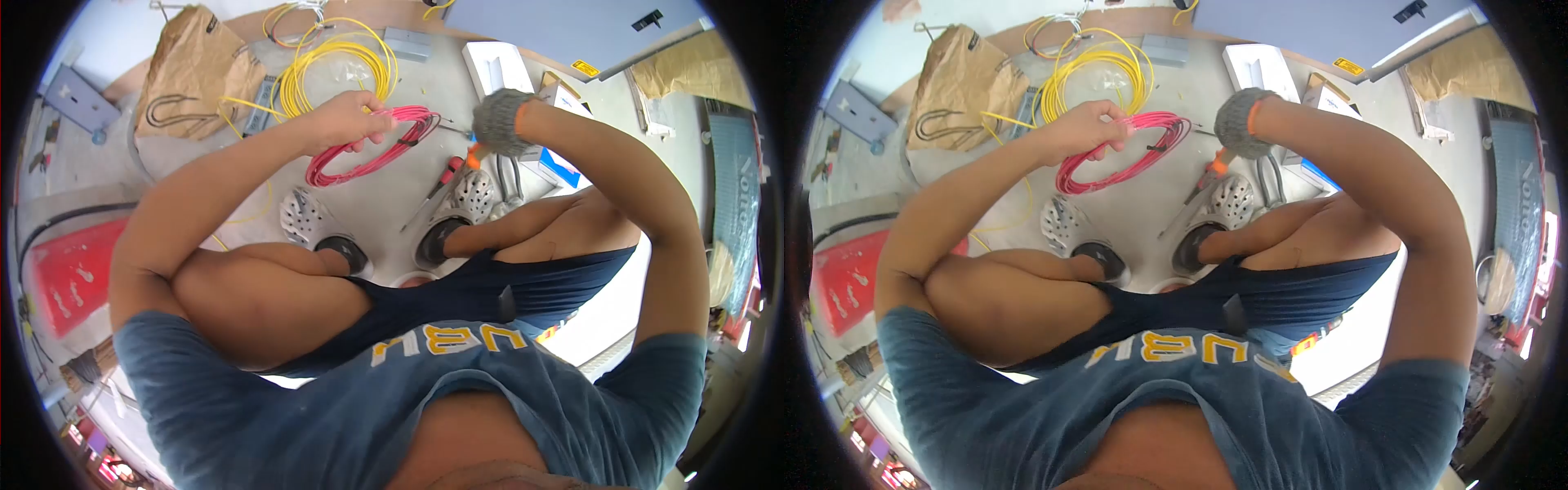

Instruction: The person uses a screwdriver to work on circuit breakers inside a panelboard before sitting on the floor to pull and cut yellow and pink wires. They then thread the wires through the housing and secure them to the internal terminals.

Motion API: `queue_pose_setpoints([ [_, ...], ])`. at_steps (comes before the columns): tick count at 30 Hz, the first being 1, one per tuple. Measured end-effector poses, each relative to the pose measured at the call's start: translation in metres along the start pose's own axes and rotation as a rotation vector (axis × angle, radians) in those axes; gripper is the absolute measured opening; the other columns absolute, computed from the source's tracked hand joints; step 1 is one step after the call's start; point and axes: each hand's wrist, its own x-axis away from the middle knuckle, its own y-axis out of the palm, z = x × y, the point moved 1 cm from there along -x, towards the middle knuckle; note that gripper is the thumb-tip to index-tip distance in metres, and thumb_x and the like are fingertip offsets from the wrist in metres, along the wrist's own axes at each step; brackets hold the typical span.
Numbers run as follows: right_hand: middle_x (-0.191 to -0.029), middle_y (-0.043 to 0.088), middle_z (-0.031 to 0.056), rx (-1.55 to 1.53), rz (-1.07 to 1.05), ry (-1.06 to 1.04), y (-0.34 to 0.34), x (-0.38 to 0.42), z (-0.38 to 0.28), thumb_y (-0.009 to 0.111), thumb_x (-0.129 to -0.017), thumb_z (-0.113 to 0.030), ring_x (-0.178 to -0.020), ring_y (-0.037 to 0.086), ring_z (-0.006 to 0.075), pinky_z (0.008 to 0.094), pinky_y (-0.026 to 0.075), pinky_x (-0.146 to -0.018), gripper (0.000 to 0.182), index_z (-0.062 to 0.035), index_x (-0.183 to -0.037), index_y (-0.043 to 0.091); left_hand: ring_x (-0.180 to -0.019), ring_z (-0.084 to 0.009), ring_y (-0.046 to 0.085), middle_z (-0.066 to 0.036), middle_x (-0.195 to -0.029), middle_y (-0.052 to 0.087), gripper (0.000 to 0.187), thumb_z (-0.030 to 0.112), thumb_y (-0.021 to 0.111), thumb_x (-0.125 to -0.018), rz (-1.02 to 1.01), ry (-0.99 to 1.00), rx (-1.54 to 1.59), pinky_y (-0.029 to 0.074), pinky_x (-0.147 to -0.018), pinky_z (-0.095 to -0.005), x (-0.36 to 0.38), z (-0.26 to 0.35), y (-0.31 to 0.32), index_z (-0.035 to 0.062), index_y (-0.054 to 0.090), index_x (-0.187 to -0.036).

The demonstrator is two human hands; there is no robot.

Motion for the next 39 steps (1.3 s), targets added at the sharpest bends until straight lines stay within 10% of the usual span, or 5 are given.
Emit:
queue_pose_setpoints([
  [9, -0.110, 0.066, 0.0169, -0.253, -0.216, 0.115, -0.010, -0.032, -0.010, 0.078, -0.064, -0.052, -0.104, 0.063, 0.0321, 0.0423, 0.051, -0.088, 0.064, -0.0076, -0.110, 0.070, -0.070, -0.0096, 0.056, -0.002, -0.082, 0.059, 0.020, 0.005, 0.067, -0.084, -0.081, 0.023, -0.153, 0.047, -0.062, -0.0247, -0.003, -0.018, -0.012, 0.0027, 0.055, -0.100],
  [14, -0.088, 0.068, 0.0142, -0.539, 1.092, -0.387, -0.006, -0.003, -0.019, 0.073, -0.074, -0.053, -0.087, 0.067, 0.0282, 0.0406, 0.052, -0.079, 0.064, -0.0073, -0.118, 0.063, -0.075, -0.0095, 0.059, -0.006, -0.086, 0.064, 0.025, 0.009, 0.072, -0.080, -0.142, 0.296, -0.091, 0.048, -0.066, -0.0250, 0.014, 0.010, 0.003, 0.0016, 0.056, -0.099],
  [17, -0.091, 0.068, 0.0164, -1.069, 0.362, -0.101, -0.044, 0.028, -0.029, 0.065, -0.083, -0.050, -0.089, 0.066, 0.0289, 0.0416, 0.051, -0.079, 0.053, -0.0082, -0.116, 0.063, -0.074, -0.0086, 0.059, -0.004, -0.084, 0.064, 0.023, 0.010, 0.070, -0.082, -0.101, 0.419, -0.055, 0.048, -0.066, -0.0251, 0.026, 0.027, -0.005, 0.0011, 0.060, -0.101],
  [23, -0.097, 0.067, 0.0163, -0.888, 0.688, -0.071, -0.053, 0.038, -0.031, 0.060, -0.088, -0.045, -0.092, 0.064, 0.0332, 0.0435, 0.049, -0.081, 0.042, -0.0083, -0.109, 0.064, -0.069, -0.0117, 0.061, -0.006, -0.084, 0.067, 0.020, 0.009, 0.068, -0.083, 0.325, 0.760, -0.510, 0.050, -0.066, -0.0256, 0.053, 0.061, -0.016, 0.0015, 0.069, -0.101],
  [39, -0.092, 0.065, 0.0219, -0.805, 0.859, 0.036, -0.047, 0.043, -0.047, 0.057, -0.088, -0.038, -0.089, 0.063, 0.0388, 0.0470, 0.049, -0.080, 0.038, -0.0015, -0.099, 0.062, -0.067, -0.0306, 0.067, -0.017, -0.076, 0.068, 0.010, 0.011, 0.063, -0.079, 0.555, 0.501, -1.023, 0.054, -0.063, -0.0400, 0.045, 0.070, 0.014, 0.0030, 0.067, -0.085],
])
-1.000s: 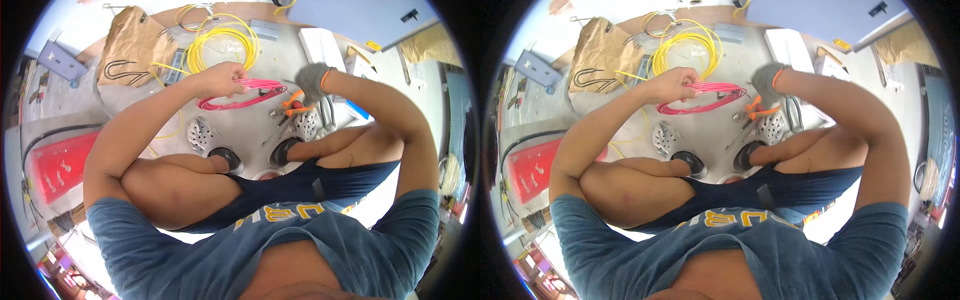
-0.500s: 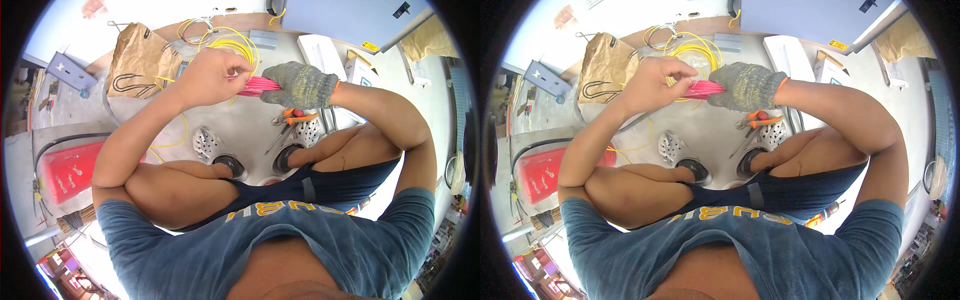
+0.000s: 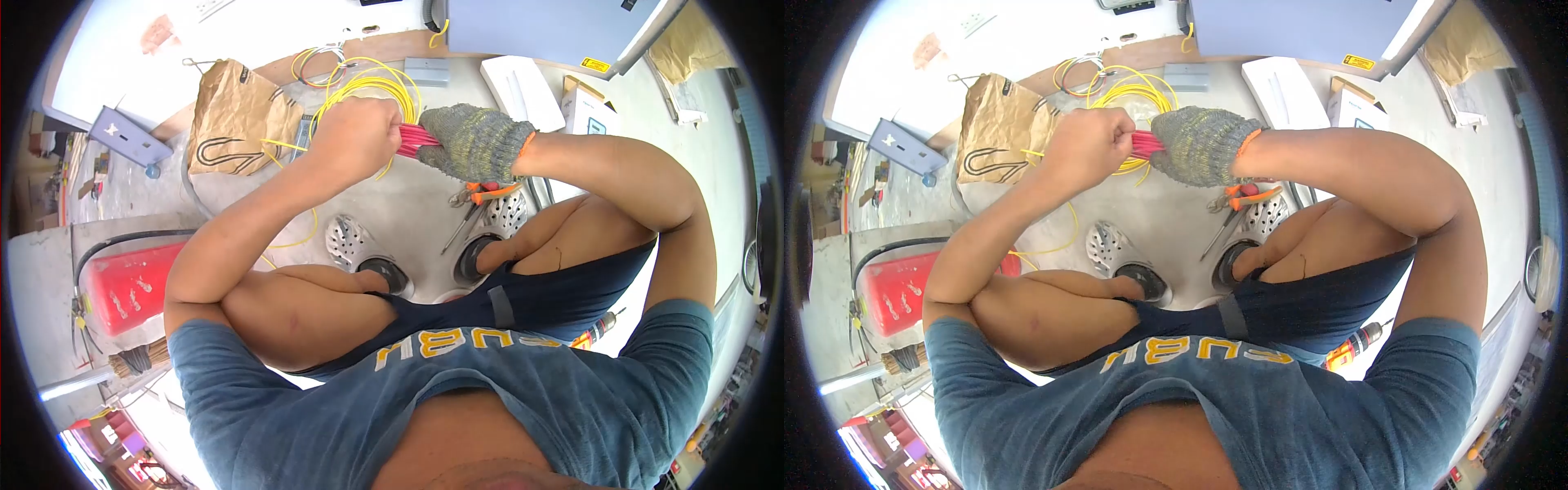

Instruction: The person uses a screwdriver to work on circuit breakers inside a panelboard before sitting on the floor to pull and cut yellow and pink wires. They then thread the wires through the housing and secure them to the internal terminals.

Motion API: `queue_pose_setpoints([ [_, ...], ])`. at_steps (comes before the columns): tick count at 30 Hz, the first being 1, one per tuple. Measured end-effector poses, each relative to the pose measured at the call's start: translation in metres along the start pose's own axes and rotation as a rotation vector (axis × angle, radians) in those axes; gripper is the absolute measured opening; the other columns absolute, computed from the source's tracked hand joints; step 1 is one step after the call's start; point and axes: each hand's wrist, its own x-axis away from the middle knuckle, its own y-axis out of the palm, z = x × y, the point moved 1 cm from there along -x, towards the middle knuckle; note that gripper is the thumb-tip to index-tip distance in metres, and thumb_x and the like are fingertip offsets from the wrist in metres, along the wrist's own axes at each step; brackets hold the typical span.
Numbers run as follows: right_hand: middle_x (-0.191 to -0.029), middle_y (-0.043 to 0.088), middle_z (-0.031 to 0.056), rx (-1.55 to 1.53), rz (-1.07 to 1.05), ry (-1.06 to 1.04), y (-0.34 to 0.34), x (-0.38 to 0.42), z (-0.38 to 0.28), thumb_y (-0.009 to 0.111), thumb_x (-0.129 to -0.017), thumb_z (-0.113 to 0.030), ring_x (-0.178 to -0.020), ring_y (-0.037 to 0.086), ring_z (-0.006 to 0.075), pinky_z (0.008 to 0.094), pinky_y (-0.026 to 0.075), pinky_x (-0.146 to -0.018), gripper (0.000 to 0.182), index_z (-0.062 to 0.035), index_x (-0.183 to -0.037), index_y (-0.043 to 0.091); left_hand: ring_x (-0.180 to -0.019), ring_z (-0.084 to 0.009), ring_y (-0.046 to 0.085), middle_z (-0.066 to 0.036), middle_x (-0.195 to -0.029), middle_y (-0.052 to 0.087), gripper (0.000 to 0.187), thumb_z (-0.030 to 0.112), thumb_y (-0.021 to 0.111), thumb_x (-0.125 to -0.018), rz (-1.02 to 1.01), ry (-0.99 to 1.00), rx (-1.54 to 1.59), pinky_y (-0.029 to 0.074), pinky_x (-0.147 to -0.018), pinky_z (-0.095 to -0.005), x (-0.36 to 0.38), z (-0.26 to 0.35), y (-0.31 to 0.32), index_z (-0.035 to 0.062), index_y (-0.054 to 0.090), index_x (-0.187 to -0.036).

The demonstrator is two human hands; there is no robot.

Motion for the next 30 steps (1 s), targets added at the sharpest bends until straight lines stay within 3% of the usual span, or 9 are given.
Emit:
queue_pose_setpoints([
  [4, -0.094, 0.064, 0.0226, 0.038, -0.082, 0.097, -0.001, -0.002, -0.005, 0.057, -0.090, -0.041, -0.092, 0.062, 0.0402, 0.0485, 0.048, -0.080, 0.042, -0.0021, -0.105, 0.059, -0.066, -0.0371, 0.063, -0.018, -0.073, 0.065, 0.008, 0.010, 0.059, -0.076, 0.020, -0.037, -0.088, 0.051, -0.061, -0.0453, -0.003, 0.004, 0.000, 0.0033, 0.063, -0.078],
  [10, -0.092, 0.066, 0.0222, 0.050, -0.073, -0.054, -0.009, 0.001, -0.002, 0.056, -0.090, -0.037, -0.087, 0.064, 0.0390, 0.0473, 0.049, -0.080, 0.037, -0.0020, -0.101, 0.061, -0.065, -0.0379, 0.062, -0.020, -0.068, 0.062, 0.005, 0.005, 0.054, -0.073, 0.028, 0.144, 0.060, 0.050, -0.061, -0.0445, -0.011, -0.019, -0.003, 0.0021, 0.058, -0.074],
  [13, -0.092, 0.066, 0.0218, 0.100, -0.213, -0.185, -0.022, 0.002, -0.013, 0.058, -0.089, -0.032, -0.087, 0.064, 0.0388, 0.0475, 0.049, -0.079, 0.032, -0.0040, -0.103, 0.060, -0.061, -0.0316, 0.064, -0.015, -0.070, 0.065, 0.007, 0.006, 0.055, -0.077, 0.111, 0.101, 0.021, 0.051, -0.060, -0.0415, -0.021, -0.047, -0.010, 0.0017, 0.057, -0.072],
  [15, -0.091, 0.065, 0.0207, 0.119, -0.169, -0.256, -0.019, 0.007, -0.008, 0.060, -0.088, -0.031, -0.086, 0.063, 0.0387, 0.0479, 0.049, -0.076, 0.032, -0.0041, -0.104, 0.059, -0.069, -0.0194, 0.067, -0.007, -0.077, 0.068, 0.015, 0.014, 0.062, -0.085, -0.025, -0.238, 0.544, 0.053, -0.066, -0.0347, -0.025, -0.068, -0.022, 0.0010, 0.062, -0.077],
  [16, -0.090, 0.065, 0.0197, 0.116, -0.117, -0.307, -0.019, 0.008, -0.007, 0.063, -0.087, -0.030, -0.085, 0.063, 0.0387, 0.0483, 0.049, -0.073, 0.032, -0.0042, -0.105, 0.058, -0.069, -0.0194, 0.067, -0.007, -0.077, 0.068, 0.015, 0.014, 0.062, -0.085, -0.005, -0.244, 0.545, 0.053, -0.066, -0.0347, -0.023, -0.072, -0.024, 0.0010, 0.062, -0.077],
  [19, -0.089, 0.065, 0.0204, 0.131, -0.115, -0.123, -0.028, 0.001, -0.012, 0.060, -0.088, -0.030, -0.086, 0.064, 0.0383, 0.0485, 0.049, -0.076, 0.032, -0.0047, -0.107, 0.059, -0.074, -0.0108, 0.066, -0.007, -0.073, 0.069, 0.023, 0.022, 0.071, -0.083, -0.081, -0.032, 0.682, 0.053, -0.068, -0.0302, -0.014, -0.069, -0.025, -0.0008, 0.071, -0.090],
  [21, -0.089, 0.065, 0.0205, 0.078, -0.077, -0.046, -0.032, -0.001, -0.008, 0.060, -0.088, -0.031, -0.085, 0.064, 0.0386, 0.0487, 0.050, -0.075, 0.033, -0.0041, -0.107, 0.059, -0.093, -0.0118, 0.064, -0.006, -0.096, 0.072, 0.034, 0.030, 0.071, -0.087, -0.343, -0.049, 0.706, 0.051, -0.085, -0.0272, -0.001, -0.044, -0.031, 0.0012, 0.070, -0.105],
  [26, -0.084, 0.064, 0.0217, 0.118, 0.086, -0.073, -0.032, 0.003, -0.001, 0.060, -0.091, -0.034, -0.078, 0.063, 0.0380, 0.0481, 0.049, -0.069, 0.034, -0.0043, -0.108, 0.058, -0.089, -0.0112, 0.065, -0.006, -0.102, 0.072, 0.032, 0.030, 0.072, -0.086, -0.104, -0.073, 0.693, 0.051, -0.084, -0.0276, -0.001, -0.031, -0.017, 0.0066, 0.072, -0.108],
  [30, -0.090, 0.065, 0.0223, 0.080, 0.180, -0.092, -0.034, 0.007, -0.005, 0.060, -0.090, -0.033, -0.085, 0.063, 0.0393, 0.0478, 0.050, -0.074, 0.035, -0.0021, -0.106, 0.060, -0.079, -0.0141, 0.066, -0.009, -0.092, 0.072, 0.021, 0.022, 0.068, -0.088, 0.081, -0.064, 0.594, 0.052, -0.074, -0.0289, -0.001, -0.018, -0.021, 0.0055, 0.072, -0.101],
])
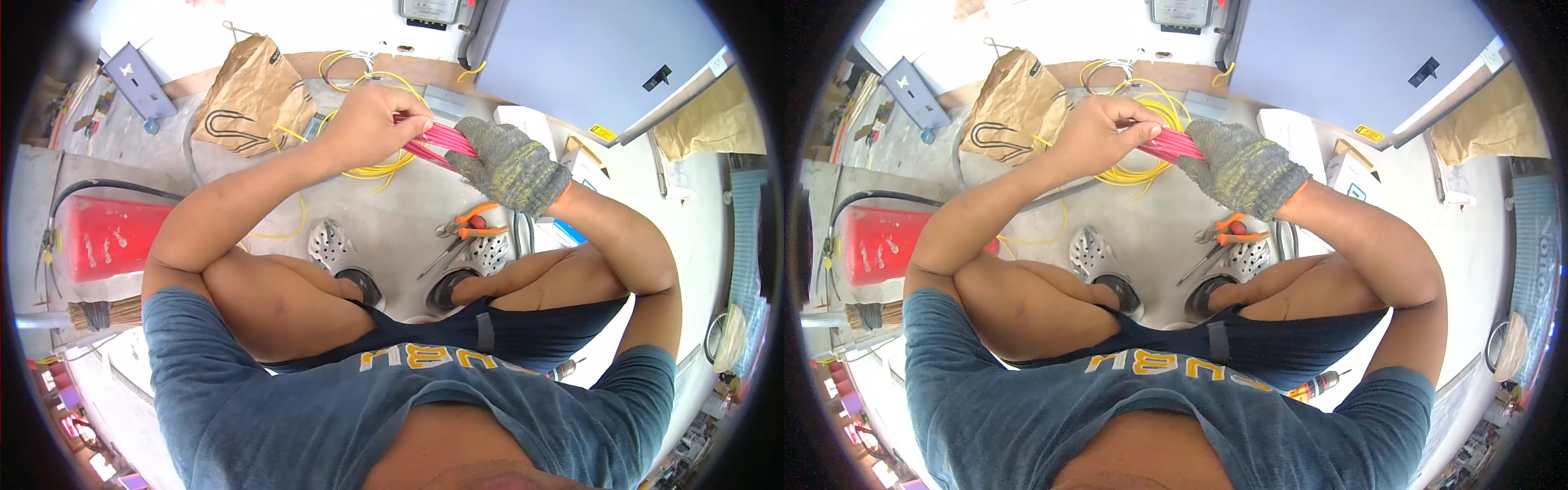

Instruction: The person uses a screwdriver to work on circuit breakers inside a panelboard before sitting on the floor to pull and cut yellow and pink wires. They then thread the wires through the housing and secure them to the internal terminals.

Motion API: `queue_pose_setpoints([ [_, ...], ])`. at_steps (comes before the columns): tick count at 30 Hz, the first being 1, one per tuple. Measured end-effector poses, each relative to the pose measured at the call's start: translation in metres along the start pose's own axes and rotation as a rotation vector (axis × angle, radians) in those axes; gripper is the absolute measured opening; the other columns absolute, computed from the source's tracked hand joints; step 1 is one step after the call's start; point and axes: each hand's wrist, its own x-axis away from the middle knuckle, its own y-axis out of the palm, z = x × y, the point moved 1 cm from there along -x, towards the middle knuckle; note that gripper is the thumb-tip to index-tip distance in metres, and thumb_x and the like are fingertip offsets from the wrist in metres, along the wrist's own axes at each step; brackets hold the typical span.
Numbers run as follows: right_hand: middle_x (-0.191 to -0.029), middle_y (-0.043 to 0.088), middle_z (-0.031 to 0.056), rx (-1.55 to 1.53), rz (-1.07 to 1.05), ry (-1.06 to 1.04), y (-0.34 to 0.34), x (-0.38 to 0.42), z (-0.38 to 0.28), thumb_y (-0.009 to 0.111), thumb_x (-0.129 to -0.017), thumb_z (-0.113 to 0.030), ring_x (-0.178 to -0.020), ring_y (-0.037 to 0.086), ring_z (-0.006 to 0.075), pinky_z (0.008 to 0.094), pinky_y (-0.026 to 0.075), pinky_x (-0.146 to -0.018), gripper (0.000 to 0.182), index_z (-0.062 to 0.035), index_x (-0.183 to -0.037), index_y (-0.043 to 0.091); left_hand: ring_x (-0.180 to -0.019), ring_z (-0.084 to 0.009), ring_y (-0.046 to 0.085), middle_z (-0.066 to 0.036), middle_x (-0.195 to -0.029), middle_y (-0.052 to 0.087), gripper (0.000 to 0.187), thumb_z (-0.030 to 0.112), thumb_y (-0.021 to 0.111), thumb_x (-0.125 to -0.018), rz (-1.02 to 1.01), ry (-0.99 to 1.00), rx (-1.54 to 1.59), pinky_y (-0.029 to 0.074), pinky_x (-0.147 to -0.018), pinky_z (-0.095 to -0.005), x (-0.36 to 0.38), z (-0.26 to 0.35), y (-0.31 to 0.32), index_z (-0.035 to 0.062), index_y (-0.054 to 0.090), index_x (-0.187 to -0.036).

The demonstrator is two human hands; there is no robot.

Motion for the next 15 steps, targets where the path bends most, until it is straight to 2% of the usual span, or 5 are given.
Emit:
queue_pose_setpoints([
  [2, -0.091, 0.065, 0.0219, 0.001, -0.056, 0.114, -0.004, -0.003, -0.006, 0.059, -0.091, -0.034, -0.085, 0.063, 0.0395, 0.0476, 0.050, -0.074, 0.035, -0.0022, -0.105, 0.060, -0.075, -0.0164, 0.066, -0.010, -0.089, 0.071, 0.018, 0.019, 0.066, -0.089, 0.077, 0.097, -0.067, 0.052, -0.070, -0.0301, -0.002, 0.002, 0.003, 0.0045, 0.071, -0.098],
  [6, -0.090, 0.065, 0.0210, -0.014, -0.037, 0.093, -0.009, -0.005, -0.009, 0.058, -0.091, -0.035, -0.082, 0.063, 0.0395, 0.0479, 0.050, -0.072, 0.036, -0.0028, -0.107, 0.059, -0.069, -0.0242, 0.064, -0.014, -0.081, 0.066, 0.011, 0.012, 0.061, -0.091, 0.252, 0.314, -0.224, 0.050, -0.064, -0.0347, -0.009, -0.001, 0.004, 0.0015, 0.064, -0.092],
  [8, -0.078, 0.063, 0.0193, -0.050, -0.080, 0.078, -0.014, -0.004, -0.009, 0.059, -0.093, -0.036, -0.074, 0.063, 0.0356, 0.0449, 0.049, -0.067, 0.034, -0.0068, -0.110, 0.059, -0.068, -0.0263, 0.064, -0.015, -0.080, 0.064, 0.010, 0.011, 0.059, -0.091, 0.265, 0.363, -0.265, 0.049, -0.063, -0.0360, -0.011, -0.002, -0.001, 0.0009, 0.061, -0.092],
  [14, -0.083, 0.066, 0.0179, 0.237, -0.001, -0.283, -0.005, -0.001, 0.005, 0.065, -0.086, -0.034, -0.074, 0.065, 0.0355, 0.0448, 0.052, -0.063, 0.034, -0.0061, -0.104, 0.060, -0.067, -0.0184, 0.060, -0.009, -0.075, 0.063, 0.012, 0.012, 0.059, -0.090, -0.005, 0.129, -0.123, 0.047, -0.062, -0.0320, -0.008, 0.000, -0.007, 0.0006, 0.062, -0.091],
  [15, -0.083, 0.066, 0.0179, 0.239, -0.005, -0.294, -0.003, -0.003, 0.010, 0.065, -0.086, -0.034, -0.074, 0.065, 0.0355, 0.0448, 0.052, -0.063, 0.034, -0.0061, -0.104, 0.060, -0.068, -0.0159, 0.058, -0.007, -0.074, 0.062, 0.012, 0.012, 0.060, -0.089, -0.180, 0.041, -0.059, 0.046, -0.062, -0.0309, -0.011, -0.006, -0.002, 0.0008, 0.063, -0.090],
])
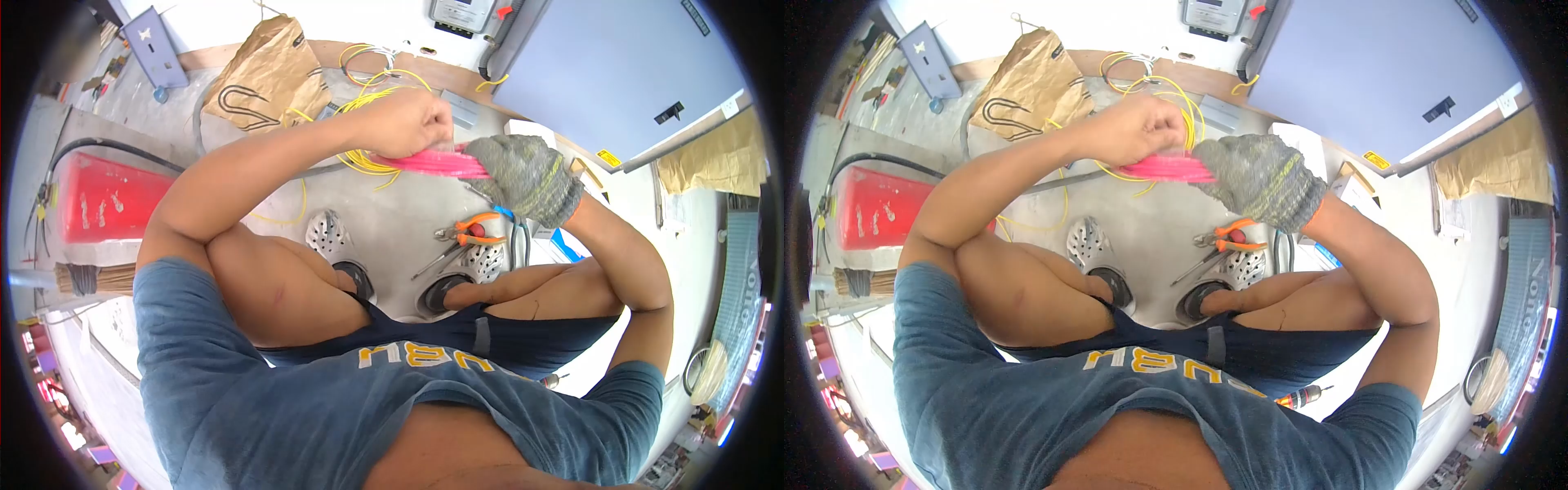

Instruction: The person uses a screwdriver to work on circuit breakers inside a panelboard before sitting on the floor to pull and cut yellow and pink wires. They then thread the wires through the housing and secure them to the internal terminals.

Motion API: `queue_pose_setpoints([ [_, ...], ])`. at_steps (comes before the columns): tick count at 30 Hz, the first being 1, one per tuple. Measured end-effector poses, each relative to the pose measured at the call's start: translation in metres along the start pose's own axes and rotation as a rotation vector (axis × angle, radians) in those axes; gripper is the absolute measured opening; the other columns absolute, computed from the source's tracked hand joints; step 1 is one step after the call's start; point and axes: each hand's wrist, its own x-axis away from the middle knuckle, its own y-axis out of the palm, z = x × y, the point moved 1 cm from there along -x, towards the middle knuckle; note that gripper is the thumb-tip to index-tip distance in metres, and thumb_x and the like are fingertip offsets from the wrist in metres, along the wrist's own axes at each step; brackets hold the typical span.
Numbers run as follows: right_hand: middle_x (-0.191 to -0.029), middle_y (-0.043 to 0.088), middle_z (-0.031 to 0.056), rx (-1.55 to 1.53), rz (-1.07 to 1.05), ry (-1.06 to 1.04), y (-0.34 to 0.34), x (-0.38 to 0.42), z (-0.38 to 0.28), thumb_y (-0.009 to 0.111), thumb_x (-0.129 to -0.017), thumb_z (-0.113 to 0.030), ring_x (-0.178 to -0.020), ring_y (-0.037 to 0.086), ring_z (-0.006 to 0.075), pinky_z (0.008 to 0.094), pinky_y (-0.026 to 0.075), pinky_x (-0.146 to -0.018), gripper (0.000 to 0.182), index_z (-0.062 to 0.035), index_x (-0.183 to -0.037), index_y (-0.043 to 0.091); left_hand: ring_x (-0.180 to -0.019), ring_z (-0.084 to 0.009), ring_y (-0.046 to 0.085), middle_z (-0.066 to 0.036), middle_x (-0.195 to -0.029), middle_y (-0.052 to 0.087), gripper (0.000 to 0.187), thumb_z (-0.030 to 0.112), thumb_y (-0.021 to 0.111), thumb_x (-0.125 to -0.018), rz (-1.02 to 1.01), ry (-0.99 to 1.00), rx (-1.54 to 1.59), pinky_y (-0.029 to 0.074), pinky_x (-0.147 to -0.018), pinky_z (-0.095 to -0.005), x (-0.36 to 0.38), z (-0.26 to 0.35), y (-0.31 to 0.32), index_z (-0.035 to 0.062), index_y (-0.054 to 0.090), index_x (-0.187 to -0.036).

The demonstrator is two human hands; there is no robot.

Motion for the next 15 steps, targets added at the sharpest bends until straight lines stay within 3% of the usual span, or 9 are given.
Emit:
queue_pose_setpoints([
  [2, -0.079, 0.065, 0.0154, 0.105, 0.212, -0.392, 0.008, 0.001, 0.002, 0.066, -0.084, -0.031, -0.069, 0.065, 0.0335, 0.0436, 0.051, -0.058, 0.030, -0.0068, -0.102, 0.061, -0.067, -0.0124, 0.055, -0.002, -0.072, 0.062, 0.014, 0.015, 0.063, -0.087, -0.290, -0.198, 0.182, 0.046, -0.062, -0.0303, -0.002, -0.012, 0.011, 0.0011, 0.065, -0.088],
  [6, -0.081, 0.066, 0.0158, 0.124, 0.101, -0.343, 0.011, -0.002, -0.005, 0.066, -0.084, -0.030, -0.071, 0.065, 0.0338, 0.0432, 0.052, -0.061, 0.030, -0.0063, -0.101, 0.061, -0.065, -0.0118, 0.054, -0.003, -0.074, 0.063, 0.016, 0.016, 0.064, -0.086, -0.482, -0.371, 0.316, 0.046, -0.061, -0.0285, -0.002, -0.030, 0.026, 0.0012, 0.067, -0.087],
  [8, -0.083, 0.066, 0.0182, -0.045, -0.026, -0.076, 0.006, -0.010, -0.010, 0.065, -0.085, -0.032, -0.074, 0.065, 0.0341, 0.0425, 0.052, -0.064, 0.031, -0.0061, -0.103, 0.062, -0.062, -0.0098, 0.051, -0.003, -0.072, 0.062, 0.018, 0.019, 0.064, -0.087, -0.251, -0.188, 0.201, 0.044, -0.056, -0.0265, -0.004, -0.039, 0.025, 0.0014, 0.068, -0.086],
  [10, -0.084, 0.065, 0.0195, -0.110, -0.016, 0.014, 0.008, -0.014, -0.006, 0.064, -0.087, -0.033, -0.075, 0.066, 0.0344, 0.0423, 0.053, -0.064, 0.031, -0.0061, -0.104, 0.061, -0.061, -0.0086, 0.051, -0.004, -0.075, 0.063, 0.019, 0.020, 0.065, -0.087, 0.183, -0.429, 0.447, 0.044, -0.053, -0.0256, -0.008, -0.052, 0.005, 0.0025, 0.067, -0.091],
  [12, -0.081, 0.064, 0.0187, -0.187, -0.010, 0.161, 0.008, -0.013, 0.005, 0.059, -0.092, -0.039, -0.069, 0.067, 0.0305, 0.0404, 0.052, -0.061, 0.037, -0.0056, -0.107, 0.060, -0.060, -0.0097, 0.051, -0.003, -0.077, 0.062, 0.026, 0.028, 0.068, -0.087, 0.679, -0.347, 0.619, 0.044, -0.051, -0.0267, -0.015, -0.082, -0.024, 0.0037, 0.066, -0.096],
  [13, -0.081, 0.064, 0.0187, -0.184, 0.013, 0.189, 0.002, -0.013, 0.005, 0.059, -0.092, -0.039, -0.069, 0.067, 0.0305, 0.0404, 0.052, -0.061, 0.037, -0.0056, -0.107, 0.060, -0.062, -0.0108, 0.053, -0.004, -0.080, 0.063, 0.025, 0.028, 0.068, -0.086, 0.720, -0.276, 0.493, 0.045, -0.053, -0.0270, -0.008, -0.079, -0.041, 0.0048, 0.065, -0.097],
  [15, -0.075, 0.062, 0.0135, -0.531, -0.200, 0.581, -0.012, -0.014, 0.001, 0.055, -0.094, -0.042, -0.066, 0.067, 0.0249, 0.0374, 0.052, -0.060, 0.041, -0.0039, -0.108, 0.060, -0.063, -0.0119, 0.056, -0.006, -0.083, 0.063, 0.025, 0.028, 0.069, -0.086, 0.735, -0.182, 0.373, 0.046, -0.054, -0.0273, 0.001, -0.046, -0.051, 0.0059, 0.064, -0.097],
])
